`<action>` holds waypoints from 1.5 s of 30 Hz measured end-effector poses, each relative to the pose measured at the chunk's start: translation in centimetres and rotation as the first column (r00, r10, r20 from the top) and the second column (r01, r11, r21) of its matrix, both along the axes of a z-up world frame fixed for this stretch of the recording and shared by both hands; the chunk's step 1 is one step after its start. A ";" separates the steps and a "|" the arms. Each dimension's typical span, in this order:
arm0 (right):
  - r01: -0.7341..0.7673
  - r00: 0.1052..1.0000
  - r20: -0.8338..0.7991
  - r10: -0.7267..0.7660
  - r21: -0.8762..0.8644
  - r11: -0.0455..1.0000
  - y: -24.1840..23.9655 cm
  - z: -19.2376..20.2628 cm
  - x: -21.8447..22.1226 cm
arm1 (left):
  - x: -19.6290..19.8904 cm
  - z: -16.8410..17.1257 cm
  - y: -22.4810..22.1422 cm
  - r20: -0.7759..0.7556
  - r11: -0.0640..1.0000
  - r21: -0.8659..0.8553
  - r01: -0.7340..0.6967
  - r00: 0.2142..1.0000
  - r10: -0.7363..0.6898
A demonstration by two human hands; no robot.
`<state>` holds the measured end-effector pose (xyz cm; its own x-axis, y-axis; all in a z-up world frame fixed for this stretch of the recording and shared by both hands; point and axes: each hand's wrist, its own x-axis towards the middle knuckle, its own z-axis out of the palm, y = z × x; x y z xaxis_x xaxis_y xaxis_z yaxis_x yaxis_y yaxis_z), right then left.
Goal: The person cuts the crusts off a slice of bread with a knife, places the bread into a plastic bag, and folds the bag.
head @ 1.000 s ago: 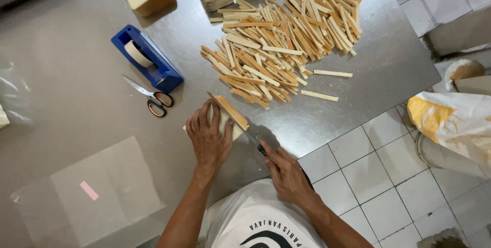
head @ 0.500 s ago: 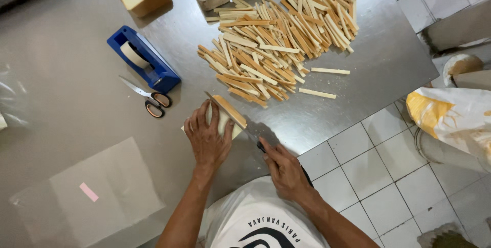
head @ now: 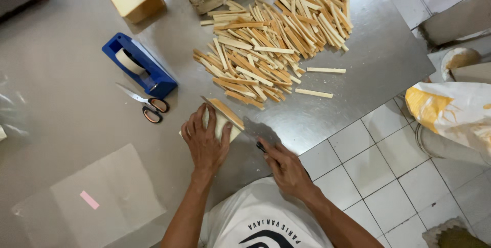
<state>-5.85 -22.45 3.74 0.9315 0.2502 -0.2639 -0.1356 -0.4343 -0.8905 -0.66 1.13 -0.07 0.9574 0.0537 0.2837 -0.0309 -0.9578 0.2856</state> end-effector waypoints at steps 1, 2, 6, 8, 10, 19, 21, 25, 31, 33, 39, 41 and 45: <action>-0.002 1.000 0.003 0.002 0.001 1.000 0.2 -0.6 0.4 | 0.2 -0.1 0.1 0.003 1.000 0.001 -0.002 1.000 0.002; -0.018 1.000 0.021 0.018 -0.004 1.000 0.4 -1.1 0.3 | 0.2 -0.1 0.2 0.006 1.000 0.007 -0.001 1.000 0.001; -0.060 0.996 0.066 0.058 0.021 0.998 1.8 -2.1 1.9 | 0.0 -0.4 0.3 0.021 0.999 0.037 0.013 1.000 -0.014; -0.044 0.996 0.081 0.041 0.035 0.998 2.6 -1.4 2.6 | 0.0 0.3 0.2 -0.007 1.000 0.015 0.021 1.000 -0.021; -0.034 0.995 0.098 0.029 0.049 0.998 2.8 -1.7 2.5 | 0.1 0.4 0.2 -0.033 1.000 -0.007 0.023 0.999 -0.023; -0.021 0.995 0.096 0.017 0.045 0.999 1.4 -3.2 1.3 | 0.1 -0.4 0.2 0.039 0.998 0.061 0.014 0.999 -0.016; -0.060 0.991 0.121 0.055 0.039 0.997 2.3 -3.0 2.4 | 0.1 -0.1 0.3 0.011 0.999 0.032 0.013 1.000 -0.013; -0.050 0.988 0.148 0.039 0.071 0.996 3.3 -3.0 3.3 | 0.3 0.1 0.3 0.021 0.997 0.071 0.015 1.000 -0.017; -0.025 0.996 0.083 0.023 0.020 0.999 0.8 -3.2 1.0 | -0.1 0.1 0.0 0.010 0.999 0.048 0.013 1.000 -0.014; -0.027 0.996 0.084 0.023 0.044 0.999 0.9 -3.8 0.9 | -0.1 -0.1 -0.1 -0.001 0.999 0.054 0.009 1.000 -0.009; -0.027 0.992 0.126 0.017 0.078 0.997 3.8 -3.2 3.6 | 0.0 0.0 0.2 -0.002 0.998 0.052 0.019 1.000 -0.019; -0.016 0.992 0.125 0.008 0.065 0.998 3.6 -3.3 3.3 | 0.3 0.2 0.2 0.006 0.998 0.051 0.028 1.000 -0.028; 0.012 0.997 0.073 -0.017 0.062 0.998 1.4 -3.1 1.4 | -0.1 0.0 0.1 -0.003 1.000 0.019 0.014 1.000 -0.014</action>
